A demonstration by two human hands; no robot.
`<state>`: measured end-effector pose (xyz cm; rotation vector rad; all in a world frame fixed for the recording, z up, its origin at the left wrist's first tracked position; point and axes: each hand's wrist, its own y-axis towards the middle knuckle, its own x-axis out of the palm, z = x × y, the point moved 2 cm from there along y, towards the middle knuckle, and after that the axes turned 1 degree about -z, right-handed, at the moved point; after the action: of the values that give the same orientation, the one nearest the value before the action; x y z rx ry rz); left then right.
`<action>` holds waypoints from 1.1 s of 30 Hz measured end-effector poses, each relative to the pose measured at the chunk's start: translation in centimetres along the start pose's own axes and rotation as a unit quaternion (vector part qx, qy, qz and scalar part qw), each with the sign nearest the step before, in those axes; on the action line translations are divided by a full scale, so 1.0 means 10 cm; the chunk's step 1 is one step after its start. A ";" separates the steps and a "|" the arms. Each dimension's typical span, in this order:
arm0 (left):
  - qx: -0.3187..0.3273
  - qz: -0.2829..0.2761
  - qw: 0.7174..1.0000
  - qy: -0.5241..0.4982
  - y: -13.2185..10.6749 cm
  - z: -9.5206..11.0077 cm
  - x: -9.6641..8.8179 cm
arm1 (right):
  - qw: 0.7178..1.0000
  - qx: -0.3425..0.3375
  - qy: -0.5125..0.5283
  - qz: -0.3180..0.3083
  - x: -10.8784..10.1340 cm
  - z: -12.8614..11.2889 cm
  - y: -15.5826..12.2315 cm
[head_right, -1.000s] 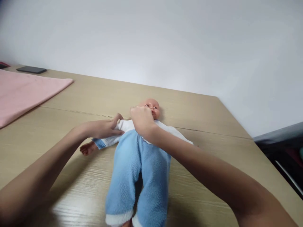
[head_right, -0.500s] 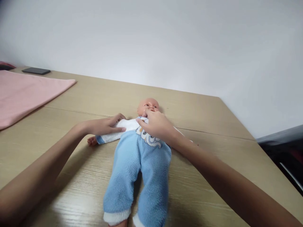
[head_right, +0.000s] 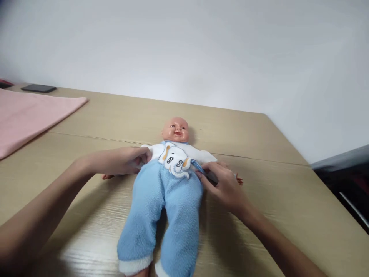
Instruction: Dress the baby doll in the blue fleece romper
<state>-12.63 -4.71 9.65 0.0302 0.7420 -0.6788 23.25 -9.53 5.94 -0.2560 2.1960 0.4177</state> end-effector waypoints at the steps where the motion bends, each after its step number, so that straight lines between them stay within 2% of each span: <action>1: -0.006 -0.008 1.000 -0.013 0.01 -0.02 -0.01 | 1.000 -0.010 -0.014 0.014 0.04 0.04 -0.04; 4: -0.007 -0.016 0.998 -0.064 0.00 -0.09 -0.03 | 0.996 -0.035 -0.047 0.062 0.19 0.18 -0.10; 6: -0.010 -0.016 0.998 -0.063 -0.01 -0.12 -0.02 | 0.992 -0.057 -0.071 0.082 0.27 0.25 -0.13; 11: 0.000 -0.064 0.995 0.080 0.01 -0.10 0.01 | 0.984 -0.124 -0.098 0.078 0.36 0.31 -0.17; 15: 0.021 -0.083 0.985 0.152 0.01 -0.11 0.02 | 0.975 -0.086 -0.113 0.170 0.32 0.34 -0.17; 17: 0.011 -0.068 0.978 0.198 0.02 -0.13 0.04 | 0.970 -0.069 -0.123 0.198 0.30 0.35 -0.18; 22: 0.017 0.023 0.947 0.321 0.07 -0.09 0.12 | 0.960 -0.036 -0.163 0.223 0.30 0.33 -0.20; 25: 0.032 0.117 0.933 0.340 0.09 0.02 0.10 | 0.963 -0.053 -0.158 0.212 0.25 0.37 -0.19; 28: 0.099 0.197 0.935 0.278 0.11 0.25 0.17 | 0.962 -0.116 -0.156 0.191 0.09 0.50 -0.23; 31: 0.164 0.206 0.942 0.208 0.24 0.57 0.40 | 0.963 -0.131 -0.169 0.165 -0.12 0.73 -0.36; 33: 0.201 0.175 0.942 0.204 0.43 0.79 0.60 | 0.972 -0.112 -0.158 0.130 -0.22 0.90 -0.47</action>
<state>-2.11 -6.72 10.86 0.6811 0.9537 -0.4750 32.64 -10.39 1.59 -0.0170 1.8732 0.7995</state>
